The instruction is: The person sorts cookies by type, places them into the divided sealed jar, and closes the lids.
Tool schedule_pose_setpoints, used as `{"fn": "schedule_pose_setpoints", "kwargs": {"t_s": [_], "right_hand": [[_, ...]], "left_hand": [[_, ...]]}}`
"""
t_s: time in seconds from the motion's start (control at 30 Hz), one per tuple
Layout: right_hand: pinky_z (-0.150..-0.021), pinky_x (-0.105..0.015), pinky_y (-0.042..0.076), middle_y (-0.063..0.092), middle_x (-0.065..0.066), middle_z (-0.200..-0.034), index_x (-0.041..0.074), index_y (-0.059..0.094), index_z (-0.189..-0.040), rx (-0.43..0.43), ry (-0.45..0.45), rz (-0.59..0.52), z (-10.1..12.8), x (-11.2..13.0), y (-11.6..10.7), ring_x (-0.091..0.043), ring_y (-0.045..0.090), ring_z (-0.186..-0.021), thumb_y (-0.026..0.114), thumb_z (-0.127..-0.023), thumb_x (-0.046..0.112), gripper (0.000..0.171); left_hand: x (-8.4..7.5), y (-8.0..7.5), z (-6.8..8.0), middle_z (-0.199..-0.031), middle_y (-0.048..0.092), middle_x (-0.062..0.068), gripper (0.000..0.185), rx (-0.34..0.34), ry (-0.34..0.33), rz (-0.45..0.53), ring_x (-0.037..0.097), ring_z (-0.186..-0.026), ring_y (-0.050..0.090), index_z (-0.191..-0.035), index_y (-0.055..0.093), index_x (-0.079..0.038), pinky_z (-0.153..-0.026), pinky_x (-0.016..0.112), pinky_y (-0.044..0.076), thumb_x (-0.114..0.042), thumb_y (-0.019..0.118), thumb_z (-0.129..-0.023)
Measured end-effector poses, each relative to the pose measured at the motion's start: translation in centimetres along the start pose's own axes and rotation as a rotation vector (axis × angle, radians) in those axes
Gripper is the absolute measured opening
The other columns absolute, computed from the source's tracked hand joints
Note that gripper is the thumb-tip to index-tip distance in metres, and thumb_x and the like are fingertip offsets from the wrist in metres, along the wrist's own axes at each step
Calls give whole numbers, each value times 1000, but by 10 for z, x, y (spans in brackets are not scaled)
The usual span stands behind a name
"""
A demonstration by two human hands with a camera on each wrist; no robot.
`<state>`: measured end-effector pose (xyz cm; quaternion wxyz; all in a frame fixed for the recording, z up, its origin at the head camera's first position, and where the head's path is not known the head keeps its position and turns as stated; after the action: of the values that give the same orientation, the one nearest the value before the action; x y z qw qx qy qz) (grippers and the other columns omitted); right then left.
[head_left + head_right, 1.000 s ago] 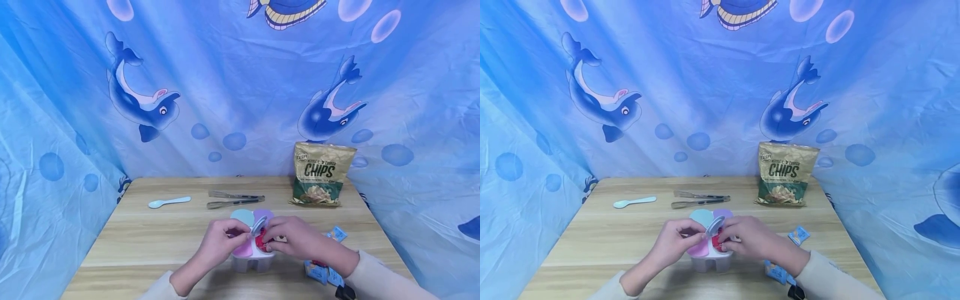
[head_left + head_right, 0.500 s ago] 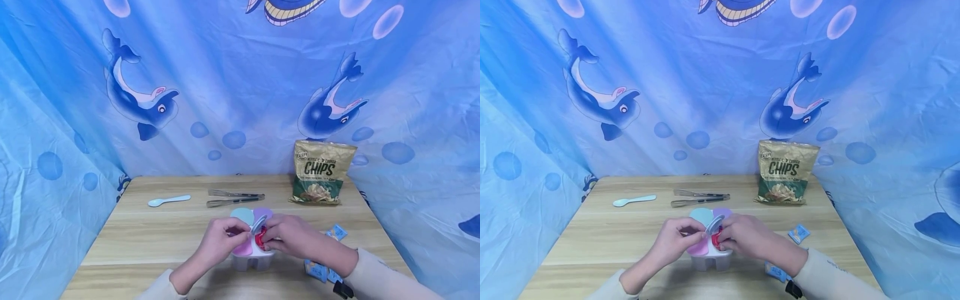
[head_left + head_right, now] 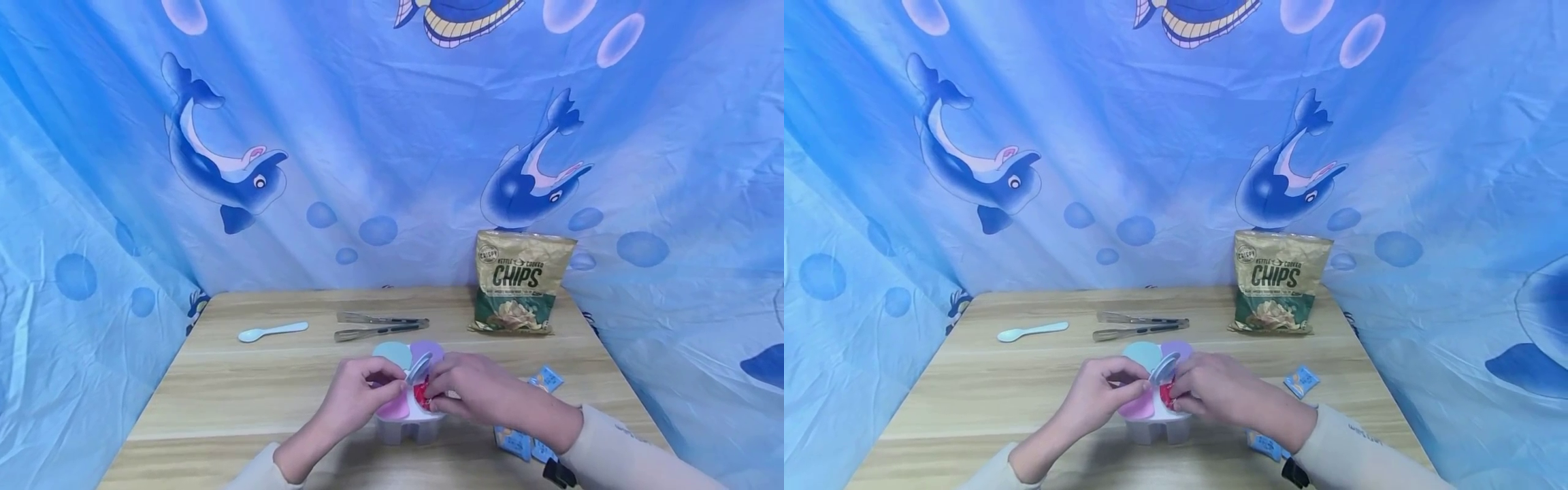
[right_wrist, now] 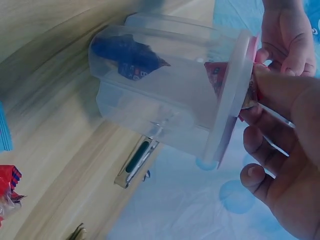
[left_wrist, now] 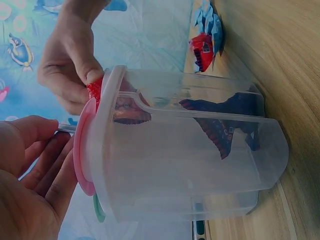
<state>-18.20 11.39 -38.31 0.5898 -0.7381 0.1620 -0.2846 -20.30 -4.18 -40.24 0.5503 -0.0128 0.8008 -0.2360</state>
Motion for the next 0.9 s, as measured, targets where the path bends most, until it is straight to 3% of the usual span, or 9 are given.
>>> {"fn": "schedule_pose_setpoints", "kwargs": {"t_s": [0.13,0.23,0.33,0.43,0.67,0.83,0.9], "right_hand": [[-66,-17,49,66,18,-85,27,77,-99,-9,-22,69,0,3,8,4,55,-77,70,-98,35,10],[-58,-13,39,59,18,-79,26,72,-97,-67,-32,72,0,3,14,3,46,-69,65,-101,31,9],[-61,-12,43,62,17,-84,26,70,-96,-159,-17,3,3,-1,14,2,52,-72,72,-97,29,4],[-68,-13,49,67,18,-91,27,71,-95,-228,-21,-70,5,-6,10,2,59,-80,80,-90,29,10],[-68,-10,48,72,18,-89,27,79,-102,-122,-37,-81,2,-8,12,10,58,-76,75,-94,29,9],[-76,-16,54,70,17,-97,26,79,-101,-154,-51,-109,4,-11,6,4,64,-87,77,-92,27,9],[-73,-16,54,69,16,-99,25,78,-100,-175,-36,-135,7,-15,3,4,63,-84,78,-92,24,9]], "left_hand": [[2,-1,1,-86,78,-4,13,-3,4,4,7,-77,72,-90,79,-17,-70,26,62,-6,81,-84],[2,-2,1,-86,78,-3,12,-10,16,12,7,-77,72,-90,80,-16,-71,26,63,-6,81,-84],[1,-2,1,-86,78,-3,10,-14,24,22,8,-78,72,-91,80,-15,-71,26,62,-7,82,-85],[-1,-3,0,-86,78,-4,10,-20,34,28,9,-79,72,-91,80,-15,-72,26,62,-7,82,-85],[0,-2,-1,-86,78,-4,12,-16,27,22,9,-79,73,-90,80,-16,-73,26,63,-6,82,-84],[1,-1,-2,-86,78,-5,12,-9,21,17,8,-78,72,-91,80,-16,-72,27,63,-6,81,-84],[1,-2,-2,-86,78,-4,12,-10,14,19,8,-78,72,-91,80,-16,-71,27,63,-6,81,-84]]}}
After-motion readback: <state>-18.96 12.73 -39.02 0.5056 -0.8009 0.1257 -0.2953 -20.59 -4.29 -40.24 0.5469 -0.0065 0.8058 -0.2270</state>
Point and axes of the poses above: each hand's wrist, its own z-axis away from the middle knuckle, its own y-axis out of the palm, x = y × z, the point moved 8 cm from there along -z, towards the middle knuckle
